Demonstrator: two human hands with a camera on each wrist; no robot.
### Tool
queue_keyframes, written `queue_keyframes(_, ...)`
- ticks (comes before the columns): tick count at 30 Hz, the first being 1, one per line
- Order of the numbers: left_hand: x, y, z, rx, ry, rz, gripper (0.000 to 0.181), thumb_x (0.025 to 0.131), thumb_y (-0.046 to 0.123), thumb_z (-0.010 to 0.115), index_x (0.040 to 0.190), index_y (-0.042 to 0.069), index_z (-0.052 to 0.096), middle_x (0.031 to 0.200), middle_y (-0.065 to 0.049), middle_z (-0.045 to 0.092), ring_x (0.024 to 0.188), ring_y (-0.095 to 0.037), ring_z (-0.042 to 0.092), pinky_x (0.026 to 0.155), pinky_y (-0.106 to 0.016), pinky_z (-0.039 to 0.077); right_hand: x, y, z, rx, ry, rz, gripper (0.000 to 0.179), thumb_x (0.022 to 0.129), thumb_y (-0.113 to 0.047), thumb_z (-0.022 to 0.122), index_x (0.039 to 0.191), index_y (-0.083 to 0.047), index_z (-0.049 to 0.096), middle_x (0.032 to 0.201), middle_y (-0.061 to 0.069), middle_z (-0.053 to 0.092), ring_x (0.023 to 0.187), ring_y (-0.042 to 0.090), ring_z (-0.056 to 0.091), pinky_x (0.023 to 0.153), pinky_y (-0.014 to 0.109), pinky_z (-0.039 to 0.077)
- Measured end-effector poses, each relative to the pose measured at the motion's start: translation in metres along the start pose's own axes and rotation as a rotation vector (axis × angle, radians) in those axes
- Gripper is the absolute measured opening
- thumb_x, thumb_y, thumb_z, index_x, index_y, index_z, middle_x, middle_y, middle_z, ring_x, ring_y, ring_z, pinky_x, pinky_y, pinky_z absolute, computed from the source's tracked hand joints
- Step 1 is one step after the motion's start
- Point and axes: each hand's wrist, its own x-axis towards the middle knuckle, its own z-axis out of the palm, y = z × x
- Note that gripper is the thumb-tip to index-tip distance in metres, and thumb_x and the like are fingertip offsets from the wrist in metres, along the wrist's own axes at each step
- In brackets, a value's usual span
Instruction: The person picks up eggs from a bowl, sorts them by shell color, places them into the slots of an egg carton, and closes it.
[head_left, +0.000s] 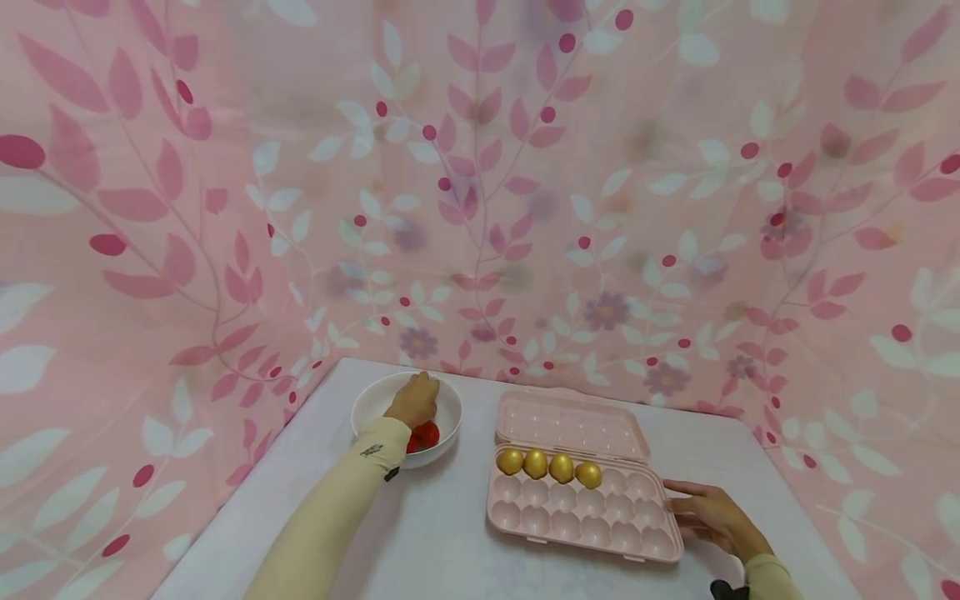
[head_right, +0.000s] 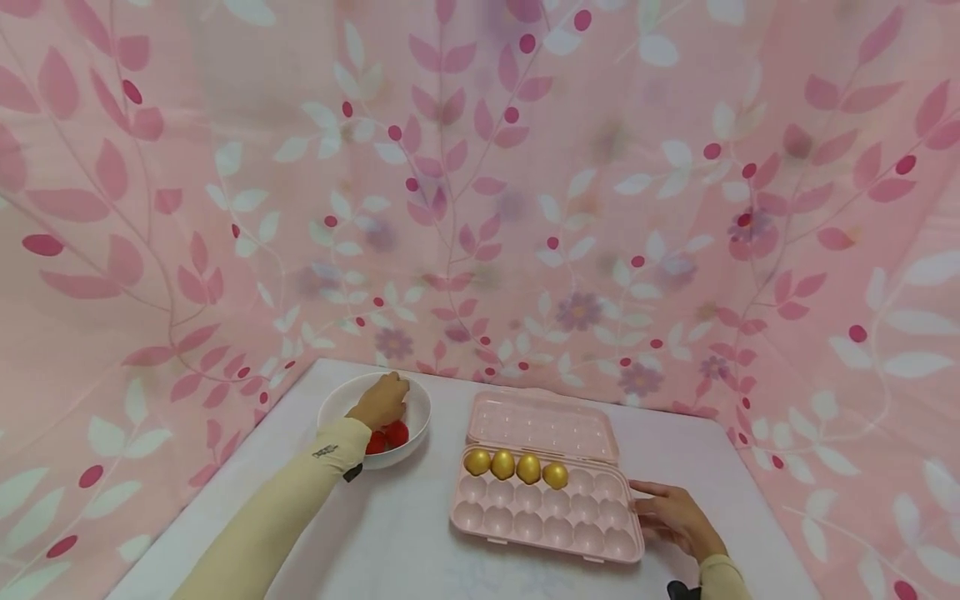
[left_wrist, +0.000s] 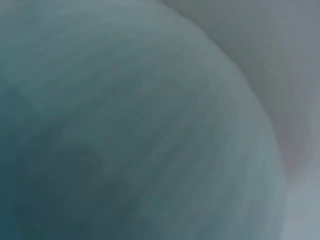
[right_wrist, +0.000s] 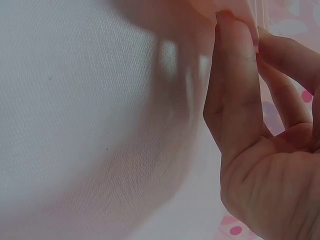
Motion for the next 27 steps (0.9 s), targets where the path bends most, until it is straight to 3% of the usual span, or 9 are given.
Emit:
queue_keyframes(4,-0.004,-0.011,0.006,0.005,-0.042,-0.037,0.008,0.085,0.006,0.068,0.091,0.003,0.064,0.089,-0.013,0.055,0.085,-0.027,0.054,0.079,-0.04,0.051,0.003,-0.001,0.002,-0.006,0.005,0.012,0.055,0.085,-0.012,0.072,0.135,0.001,0.054,0.111,0.02,0.067,0.089,0.027,0.069,0.073,0.041,0.056)
queue_keyframes(10,-0.012,-0.009,0.002,-0.044,-0.068,-0.047,0.01,0.081,0.001,0.072,0.084,0.004,0.062,0.076,-0.009,0.054,0.073,-0.025,0.051,0.07,-0.037,0.05,0.0,-0.001,0.003,0.009,0.006,0.01,0.055,0.085,-0.01,0.071,0.136,0.001,0.053,0.11,0.02,0.067,0.088,0.027,0.069,0.072,0.041,0.057)
queue_keyframes(19,-0.014,-0.014,0.014,-0.012,-0.118,-0.081,0.01,0.083,0.001,0.07,0.081,0.007,0.062,0.077,-0.007,0.054,0.073,-0.024,0.052,0.069,-0.038,0.05,0.002,0.002,0.001,0.005,0.0,0.004,0.055,0.085,-0.011,0.071,0.136,0.001,0.054,0.109,0.019,0.068,0.089,0.027,0.069,0.072,0.041,0.057)
queue_keyframes(27,-0.012,-0.018,0.012,-0.032,-0.158,-0.086,0.013,0.081,0.001,0.071,0.082,0.007,0.06,0.079,-0.007,0.054,0.075,-0.024,0.052,0.073,-0.038,0.049,0.001,0.002,0.001,0.003,0.006,-0.004,0.055,0.085,-0.011,0.071,0.136,0.001,0.053,0.111,0.02,0.067,0.089,0.027,0.069,0.072,0.041,0.057)
